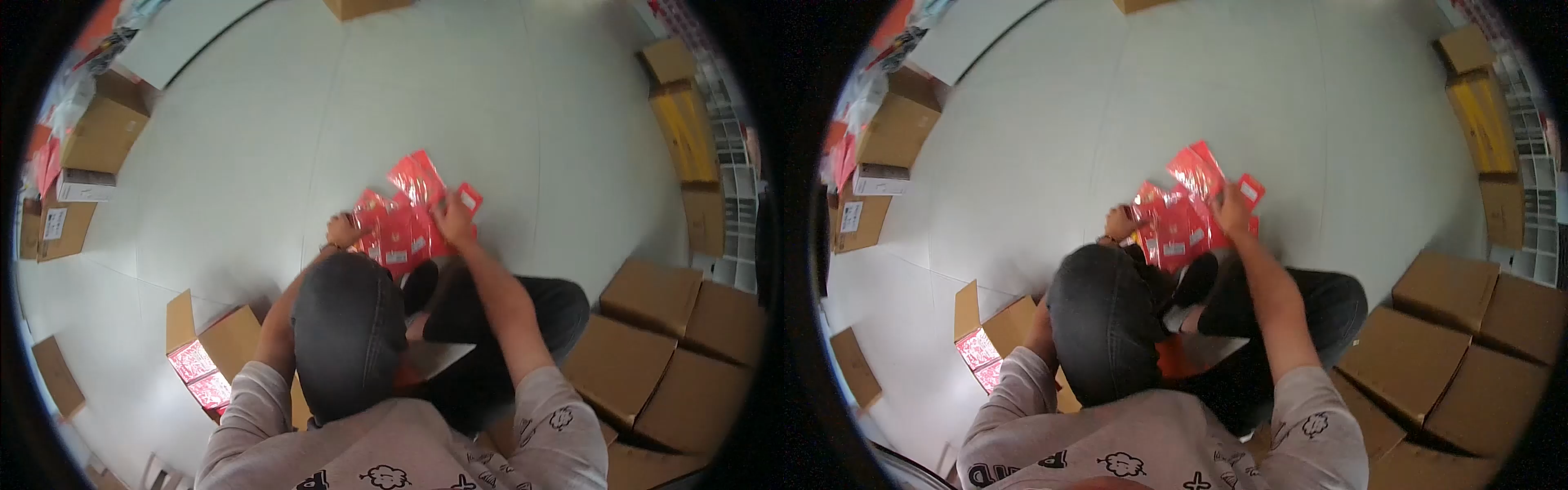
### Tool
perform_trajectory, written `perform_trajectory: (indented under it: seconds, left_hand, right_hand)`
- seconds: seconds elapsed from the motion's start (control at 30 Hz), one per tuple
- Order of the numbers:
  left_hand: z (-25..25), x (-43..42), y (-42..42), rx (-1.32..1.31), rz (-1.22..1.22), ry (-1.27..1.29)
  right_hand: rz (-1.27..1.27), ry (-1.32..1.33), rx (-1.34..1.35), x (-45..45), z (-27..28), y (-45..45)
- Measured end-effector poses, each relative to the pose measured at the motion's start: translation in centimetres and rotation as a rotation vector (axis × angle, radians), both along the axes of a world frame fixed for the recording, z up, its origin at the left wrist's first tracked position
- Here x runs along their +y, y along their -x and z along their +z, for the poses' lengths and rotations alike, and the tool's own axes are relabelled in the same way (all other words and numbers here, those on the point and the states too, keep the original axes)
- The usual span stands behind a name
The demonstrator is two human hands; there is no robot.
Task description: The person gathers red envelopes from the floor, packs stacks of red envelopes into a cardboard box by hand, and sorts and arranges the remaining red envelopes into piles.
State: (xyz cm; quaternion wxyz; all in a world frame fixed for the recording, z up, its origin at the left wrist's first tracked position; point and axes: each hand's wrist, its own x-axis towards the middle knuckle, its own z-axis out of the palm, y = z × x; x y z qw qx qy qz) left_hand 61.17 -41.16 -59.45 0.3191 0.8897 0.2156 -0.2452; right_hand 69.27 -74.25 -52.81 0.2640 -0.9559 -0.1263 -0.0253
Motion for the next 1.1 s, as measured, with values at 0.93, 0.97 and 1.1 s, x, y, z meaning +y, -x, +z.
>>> perform_trajectory:
  seconds: [0.93,0.97,1.1]
  left_hand:
    - [4.7,-4.8,-0.1,-0.073,-0.042,0.06]
    - [4.4,-4.7,-0.2,-0.013,-0.066,0.011]
    - [-2.3,-0.3,-0.8,-0.123,-0.285,-0.147]
  right_hand:
    - [0.248,0.011,0.848,-5.3,1.5,2.8]
    - [0.294,-0.043,0.858,-5.1,2.3,2.6]
    - [0.301,0.097,0.692,-6.9,7.5,1.1]
